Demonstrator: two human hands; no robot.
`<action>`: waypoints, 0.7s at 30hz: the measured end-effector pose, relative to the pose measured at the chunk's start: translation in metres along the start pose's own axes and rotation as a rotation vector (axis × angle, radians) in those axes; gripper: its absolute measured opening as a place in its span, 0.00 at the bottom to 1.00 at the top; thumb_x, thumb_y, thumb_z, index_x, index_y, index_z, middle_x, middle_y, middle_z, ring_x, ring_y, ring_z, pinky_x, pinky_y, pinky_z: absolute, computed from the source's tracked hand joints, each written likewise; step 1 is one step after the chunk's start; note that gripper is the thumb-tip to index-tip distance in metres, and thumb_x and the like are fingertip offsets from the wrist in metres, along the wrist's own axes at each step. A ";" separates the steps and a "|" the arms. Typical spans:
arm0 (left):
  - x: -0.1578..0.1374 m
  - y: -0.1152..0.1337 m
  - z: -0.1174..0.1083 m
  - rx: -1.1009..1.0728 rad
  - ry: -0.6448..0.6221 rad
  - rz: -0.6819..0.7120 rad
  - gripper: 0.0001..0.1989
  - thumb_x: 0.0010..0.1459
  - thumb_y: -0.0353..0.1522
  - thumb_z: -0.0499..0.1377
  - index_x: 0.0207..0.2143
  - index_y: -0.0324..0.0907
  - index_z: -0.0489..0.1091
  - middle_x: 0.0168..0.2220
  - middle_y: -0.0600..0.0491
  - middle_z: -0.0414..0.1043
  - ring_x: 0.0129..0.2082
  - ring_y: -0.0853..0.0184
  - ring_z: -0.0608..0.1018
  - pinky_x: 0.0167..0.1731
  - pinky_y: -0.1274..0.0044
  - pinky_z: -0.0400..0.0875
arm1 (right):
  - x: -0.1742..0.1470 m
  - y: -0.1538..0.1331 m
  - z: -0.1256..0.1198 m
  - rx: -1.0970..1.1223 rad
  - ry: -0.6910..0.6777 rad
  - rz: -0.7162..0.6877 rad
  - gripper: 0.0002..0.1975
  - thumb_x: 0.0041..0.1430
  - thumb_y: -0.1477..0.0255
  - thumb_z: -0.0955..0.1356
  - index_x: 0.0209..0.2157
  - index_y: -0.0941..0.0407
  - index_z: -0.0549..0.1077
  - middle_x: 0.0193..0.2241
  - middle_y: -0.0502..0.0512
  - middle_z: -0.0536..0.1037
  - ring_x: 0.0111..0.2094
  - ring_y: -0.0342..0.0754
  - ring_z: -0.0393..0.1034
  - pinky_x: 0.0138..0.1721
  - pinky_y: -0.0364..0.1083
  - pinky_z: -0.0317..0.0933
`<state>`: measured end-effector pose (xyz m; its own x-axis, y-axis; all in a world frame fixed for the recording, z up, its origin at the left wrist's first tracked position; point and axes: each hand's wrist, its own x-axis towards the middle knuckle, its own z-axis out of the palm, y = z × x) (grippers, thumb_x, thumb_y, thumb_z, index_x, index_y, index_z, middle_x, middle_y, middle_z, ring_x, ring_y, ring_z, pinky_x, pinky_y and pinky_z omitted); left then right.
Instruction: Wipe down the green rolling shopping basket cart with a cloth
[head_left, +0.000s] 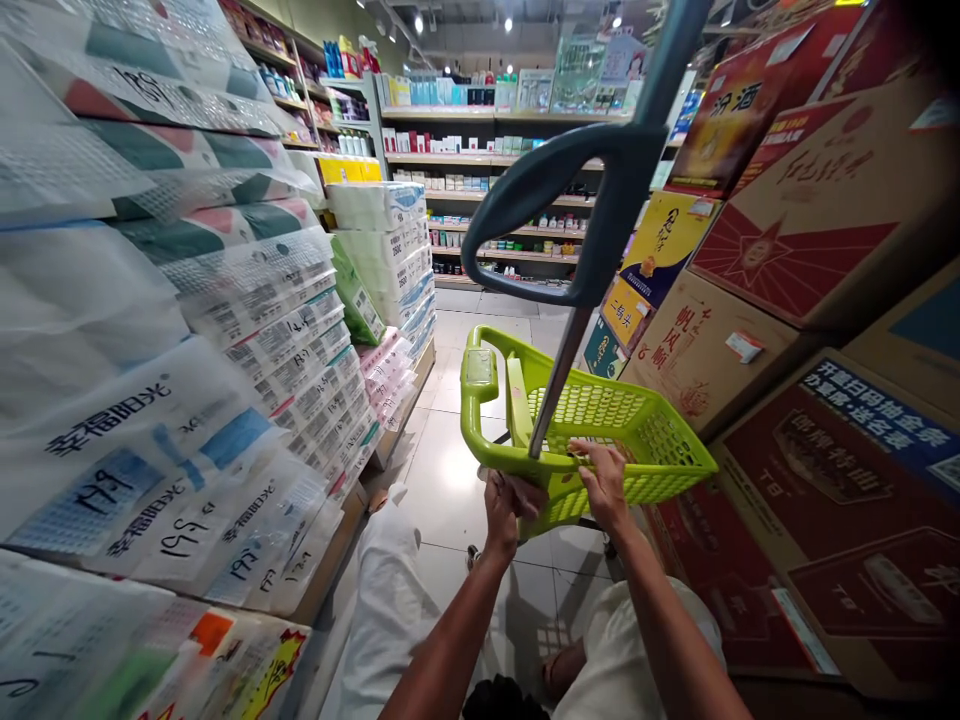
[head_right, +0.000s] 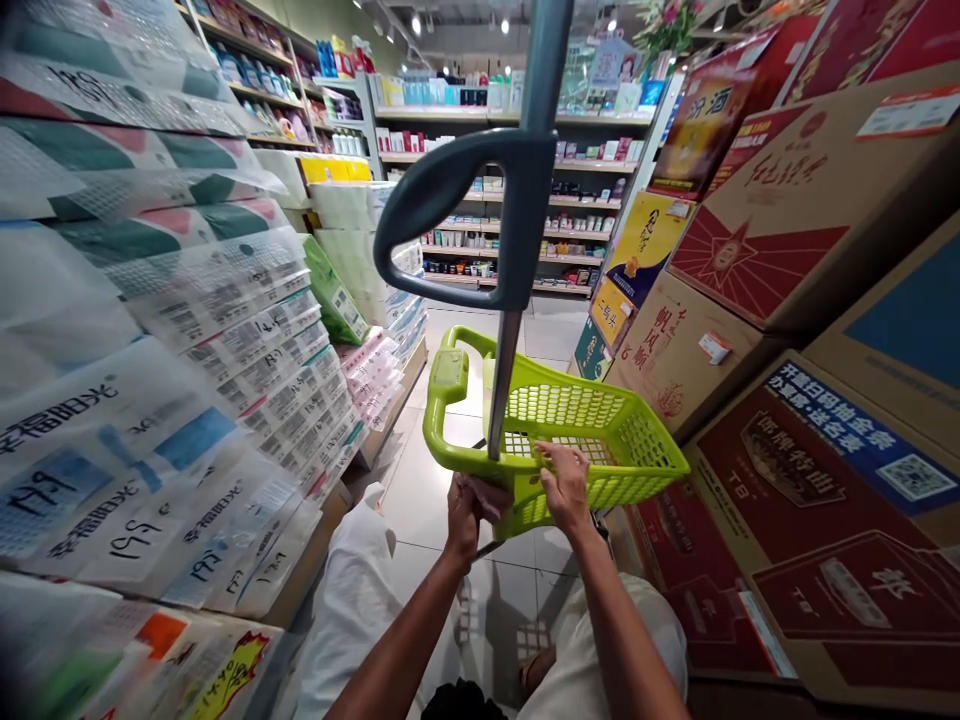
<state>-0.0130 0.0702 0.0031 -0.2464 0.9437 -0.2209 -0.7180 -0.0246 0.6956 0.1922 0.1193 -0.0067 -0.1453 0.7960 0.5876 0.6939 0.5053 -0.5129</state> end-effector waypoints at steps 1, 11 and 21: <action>0.001 0.006 0.005 0.010 -0.034 -0.001 0.24 0.48 0.47 0.73 0.35 0.42 0.69 0.23 0.60 0.65 0.22 0.74 0.69 0.21 0.83 0.63 | 0.002 -0.011 0.006 0.025 -0.015 -0.009 0.21 0.63 0.68 0.59 0.55 0.48 0.73 0.49 0.52 0.81 0.49 0.54 0.73 0.56 0.56 0.54; -0.039 0.003 0.001 0.015 -0.112 -0.147 0.25 0.49 0.48 0.74 0.39 0.41 0.73 0.32 0.55 0.76 0.30 0.70 0.78 0.31 0.80 0.73 | 0.006 -0.025 0.008 0.090 0.090 0.138 0.23 0.71 0.64 0.53 0.40 0.50 0.77 0.46 0.55 0.79 0.49 0.54 0.68 0.51 0.54 0.55; -0.025 0.064 0.018 -0.098 0.089 0.206 0.26 0.55 0.51 0.69 0.50 0.47 0.73 0.50 0.49 0.77 0.51 0.61 0.79 0.52 0.73 0.75 | 0.010 -0.036 0.004 0.116 0.096 0.158 0.21 0.71 0.64 0.54 0.31 0.51 0.72 0.40 0.53 0.80 0.43 0.52 0.67 0.50 0.53 0.54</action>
<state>-0.0413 0.0511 0.0654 -0.4475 0.8827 -0.1438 -0.7052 -0.2493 0.6637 0.1635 0.1101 0.0149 0.0309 0.8358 0.5482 0.6163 0.4158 -0.6688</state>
